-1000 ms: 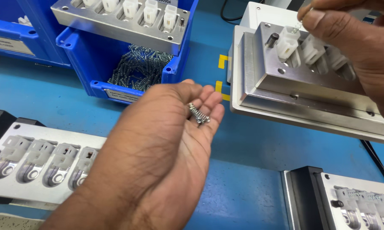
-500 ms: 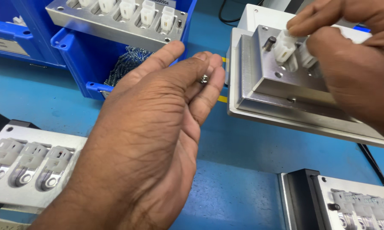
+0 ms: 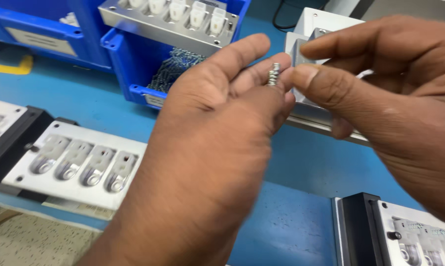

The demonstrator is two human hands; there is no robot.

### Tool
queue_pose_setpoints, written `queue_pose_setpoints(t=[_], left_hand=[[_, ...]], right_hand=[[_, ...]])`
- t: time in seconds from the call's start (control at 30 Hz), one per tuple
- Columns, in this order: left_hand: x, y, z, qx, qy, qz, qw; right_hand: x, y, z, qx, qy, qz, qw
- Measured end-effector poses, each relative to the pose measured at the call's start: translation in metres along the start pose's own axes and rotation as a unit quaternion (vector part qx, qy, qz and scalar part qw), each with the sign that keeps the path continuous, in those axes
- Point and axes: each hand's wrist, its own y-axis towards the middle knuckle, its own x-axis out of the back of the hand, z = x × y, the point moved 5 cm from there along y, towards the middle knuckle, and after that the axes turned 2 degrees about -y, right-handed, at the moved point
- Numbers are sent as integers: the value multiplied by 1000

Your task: The person takes metal springs from a blue parts bin and inserts them into white plastic housings seated in an aluminum fixture, then picks white plastic covers and presses them onto the spring-loaded housings, working on one housing at a time along the fixture.

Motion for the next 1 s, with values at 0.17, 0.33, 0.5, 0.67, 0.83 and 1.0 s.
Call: queue_pose_setpoints(t=[0.17,0.33,0.5,0.67,0.83,1.0], left_hand=[[-19,-25,1,38,145,-41,988],[-22,-46,6,86,198,-99,971],[-13,-61,11,144,185,-135,963],[2,-64,6,116,183,-91,972],[42,-59,-5,164,193,-79,964],[105,-52,-23,323,158,-63,931]], right_hand=[[-8,-9,0,-63,58,45,995],[-13,-29,-13,-172,82,92,977],[-32,-44,-18,-202,201,115,952],[-50,-52,-20,-223,243,119,936],[-77,-47,-9,-237,237,128,933],[-114,-44,18,-242,224,81,941]])
